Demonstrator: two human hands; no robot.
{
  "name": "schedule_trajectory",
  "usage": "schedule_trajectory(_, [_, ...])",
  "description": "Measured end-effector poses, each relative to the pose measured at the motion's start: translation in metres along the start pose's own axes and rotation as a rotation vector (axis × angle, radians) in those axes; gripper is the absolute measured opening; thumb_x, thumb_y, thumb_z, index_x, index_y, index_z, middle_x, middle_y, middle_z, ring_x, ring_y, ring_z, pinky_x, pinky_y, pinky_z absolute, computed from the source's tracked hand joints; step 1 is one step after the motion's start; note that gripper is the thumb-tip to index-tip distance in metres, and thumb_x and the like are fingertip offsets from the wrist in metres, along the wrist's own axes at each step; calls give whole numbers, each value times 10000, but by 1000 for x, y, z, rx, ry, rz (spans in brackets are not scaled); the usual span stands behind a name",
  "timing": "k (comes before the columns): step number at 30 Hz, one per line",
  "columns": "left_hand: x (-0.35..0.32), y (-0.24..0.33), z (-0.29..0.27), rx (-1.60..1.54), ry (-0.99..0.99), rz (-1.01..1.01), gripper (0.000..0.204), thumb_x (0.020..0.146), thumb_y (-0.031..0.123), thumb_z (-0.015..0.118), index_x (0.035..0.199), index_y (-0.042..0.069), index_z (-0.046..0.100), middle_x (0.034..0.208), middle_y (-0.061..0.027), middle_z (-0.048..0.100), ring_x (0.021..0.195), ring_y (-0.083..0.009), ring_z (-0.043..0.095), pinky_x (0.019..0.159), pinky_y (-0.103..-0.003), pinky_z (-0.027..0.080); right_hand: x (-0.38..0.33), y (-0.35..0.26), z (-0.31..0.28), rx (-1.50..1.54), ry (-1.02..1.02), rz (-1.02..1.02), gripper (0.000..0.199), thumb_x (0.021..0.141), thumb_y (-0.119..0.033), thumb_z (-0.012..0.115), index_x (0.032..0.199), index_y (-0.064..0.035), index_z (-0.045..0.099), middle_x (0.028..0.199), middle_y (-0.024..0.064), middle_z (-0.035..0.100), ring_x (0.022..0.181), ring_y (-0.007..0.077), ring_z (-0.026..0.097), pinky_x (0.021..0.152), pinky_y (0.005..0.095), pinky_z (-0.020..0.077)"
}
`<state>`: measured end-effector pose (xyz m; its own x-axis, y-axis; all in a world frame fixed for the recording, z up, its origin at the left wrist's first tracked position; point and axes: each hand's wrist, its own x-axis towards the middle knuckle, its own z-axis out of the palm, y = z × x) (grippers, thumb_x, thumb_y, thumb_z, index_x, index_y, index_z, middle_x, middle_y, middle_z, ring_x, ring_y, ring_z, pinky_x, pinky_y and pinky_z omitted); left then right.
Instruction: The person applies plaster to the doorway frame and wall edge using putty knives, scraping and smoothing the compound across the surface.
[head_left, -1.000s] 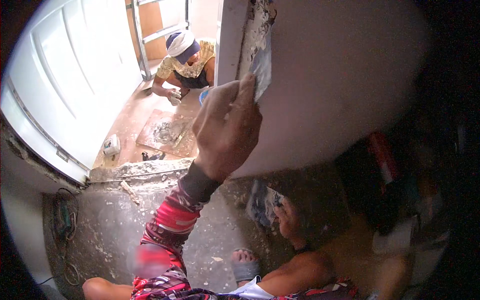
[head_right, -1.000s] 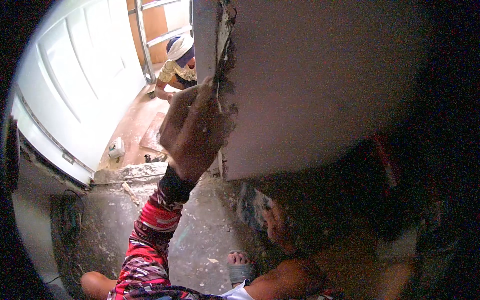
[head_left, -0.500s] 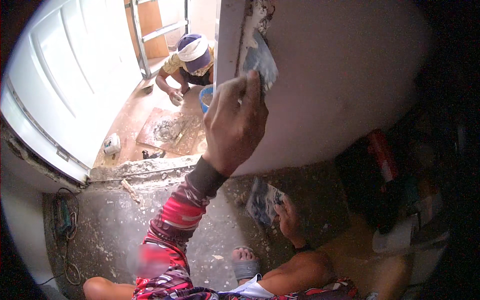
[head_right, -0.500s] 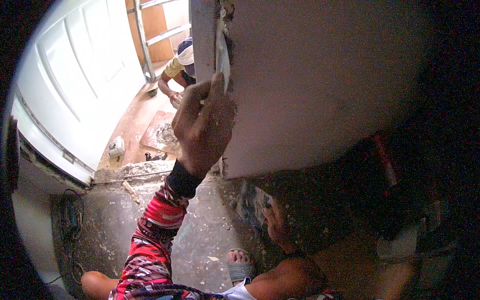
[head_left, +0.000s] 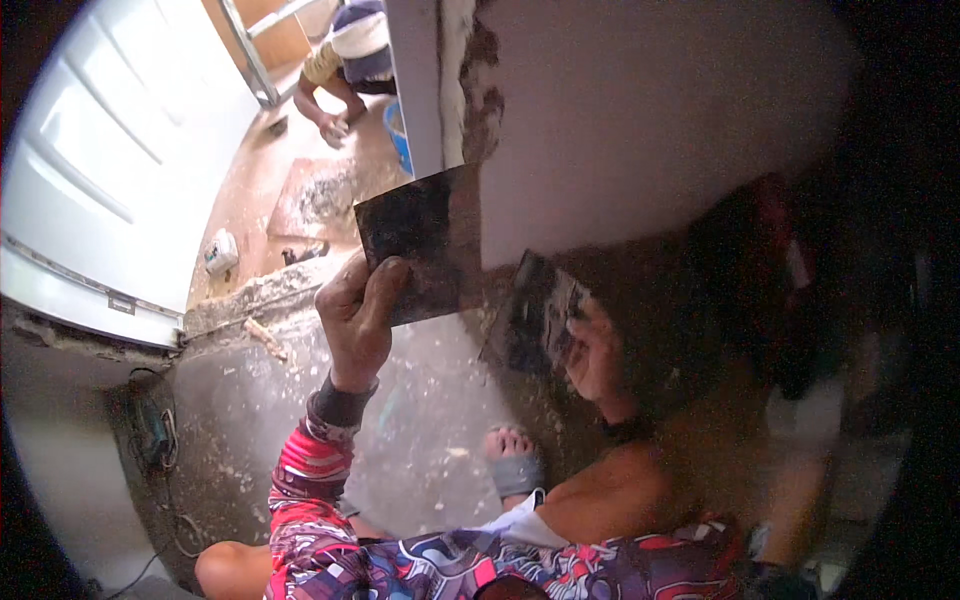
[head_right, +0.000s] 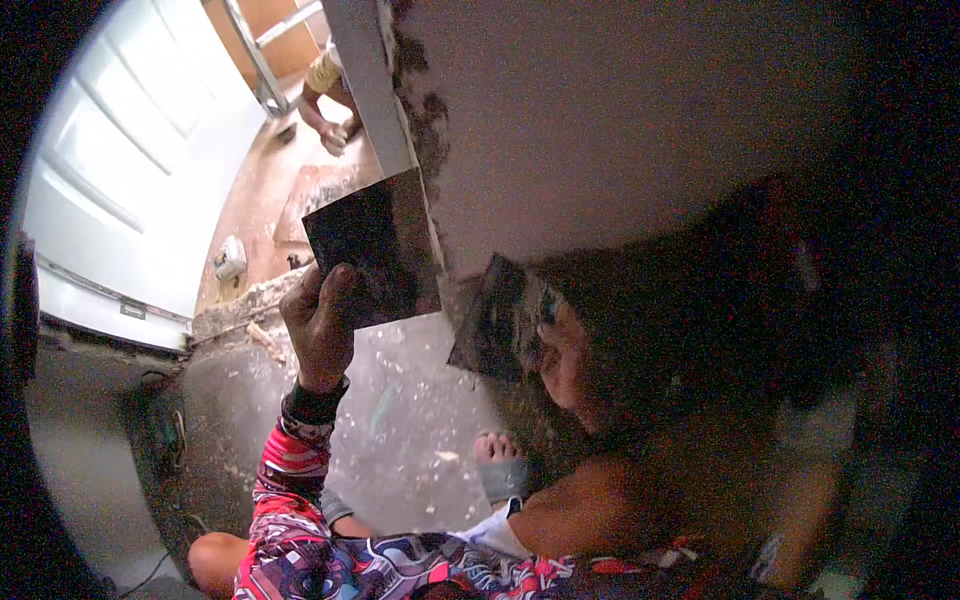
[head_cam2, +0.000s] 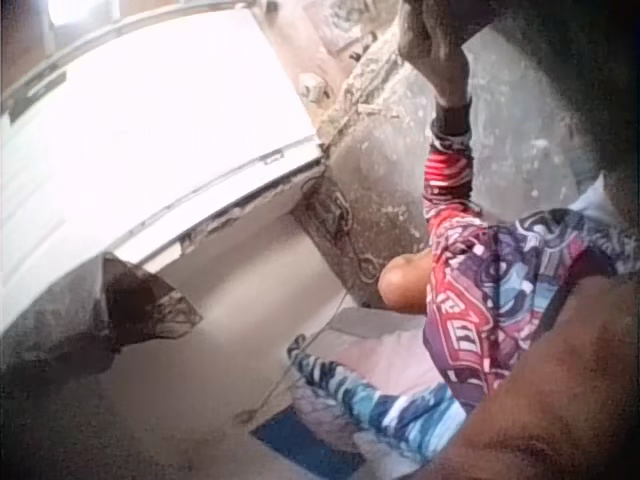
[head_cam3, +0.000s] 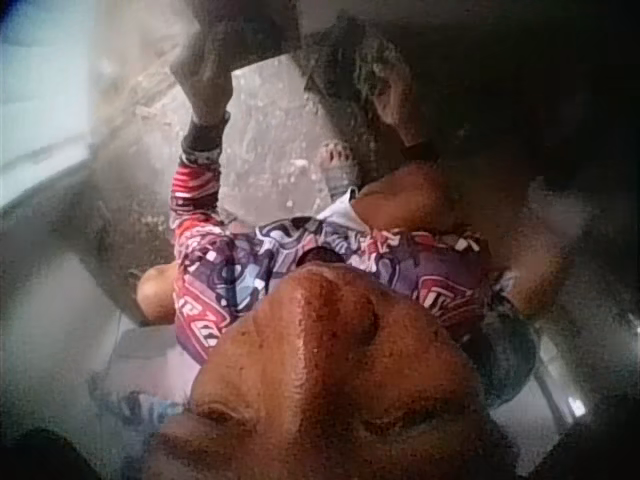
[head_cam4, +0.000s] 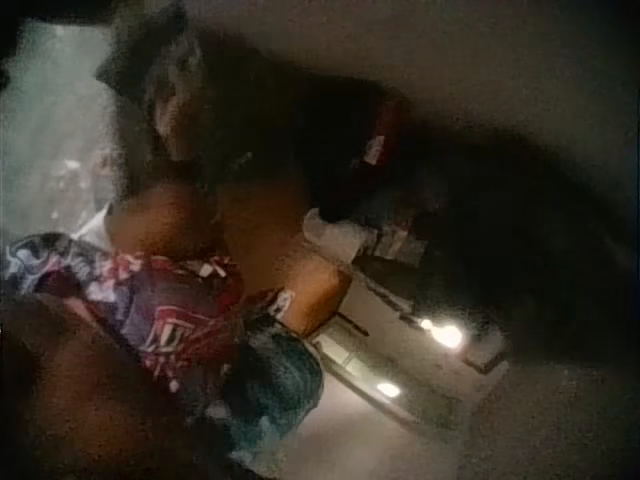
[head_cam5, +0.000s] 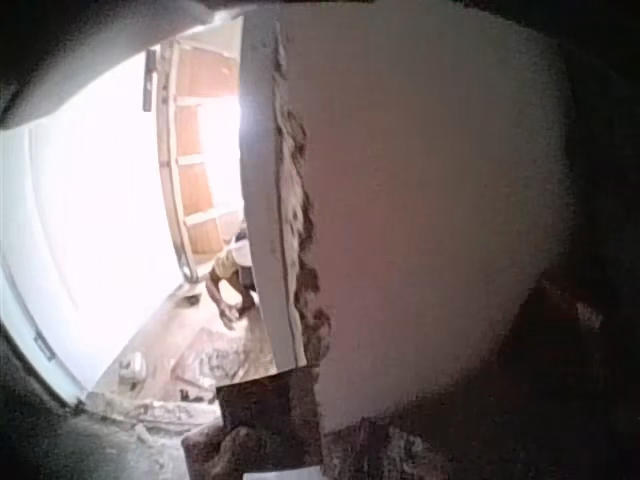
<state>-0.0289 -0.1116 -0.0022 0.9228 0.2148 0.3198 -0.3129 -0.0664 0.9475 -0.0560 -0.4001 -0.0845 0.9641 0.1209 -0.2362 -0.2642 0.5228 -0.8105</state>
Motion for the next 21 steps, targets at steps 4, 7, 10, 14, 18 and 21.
schedule_trajectory(4, [-18,-14,15,101,-19,-16,114,919,43,609,885,-55,655,758,-72,599,683,-118,522,627,-264,436,-1,5,4,198,47,-20,411,925,-30,508,1334,-26,471,1247,115,594,1121,218,606,952,383,522])
schedule_trajectory(7, [-31,-14,11,309,-31,14,58,882,-3,622,896,-51,652,811,-112,629,685,-176,579,651,-277,454,-4,9,27,210,61,55,404,931,-24,507,1332,-59,480,1281,107,574,1124,216,604,944,371,522])
schedule_trajectory(10, [-39,-14,16,384,-110,207,77,843,-24,635,912,-48,659,835,-142,647,714,-234,625,656,-298,476,-2,14,25,162,111,31,397,930,-31,524,1323,-79,488,1301,100,563,1126,215,603,942,370,520])
schedule_trajectory(14, [-60,-26,17,532,-288,453,148,851,40,673,990,-12,664,887,-162,652,679,-303,626,632,-350,494,-1,13,21,88,159,48,390,928,-32,545,1312,-70,492,1272,95,578,1121,200,601,932,353,518])
schedule_trajectory(18, [-88,-64,1,591,-560,470,321,806,-15,665,1123,-2,619,970,-180,635,837,-331,641,706,-388,530,3,11,2,85,142,13,379,929,-35,557,1302,-57,493,1230,89,595,1107,185,601,911,321,520])
schedule_trajectory(21, [-84,-95,-19,726,-578,454,337,816,4,639,1149,5,585,957,-146,628,827,-310,632,673,-398,540,2,6,-2,110,143,-43,368,939,-43,542,1303,-44,487,1209,91,596,1089,179,603,886,288,524])
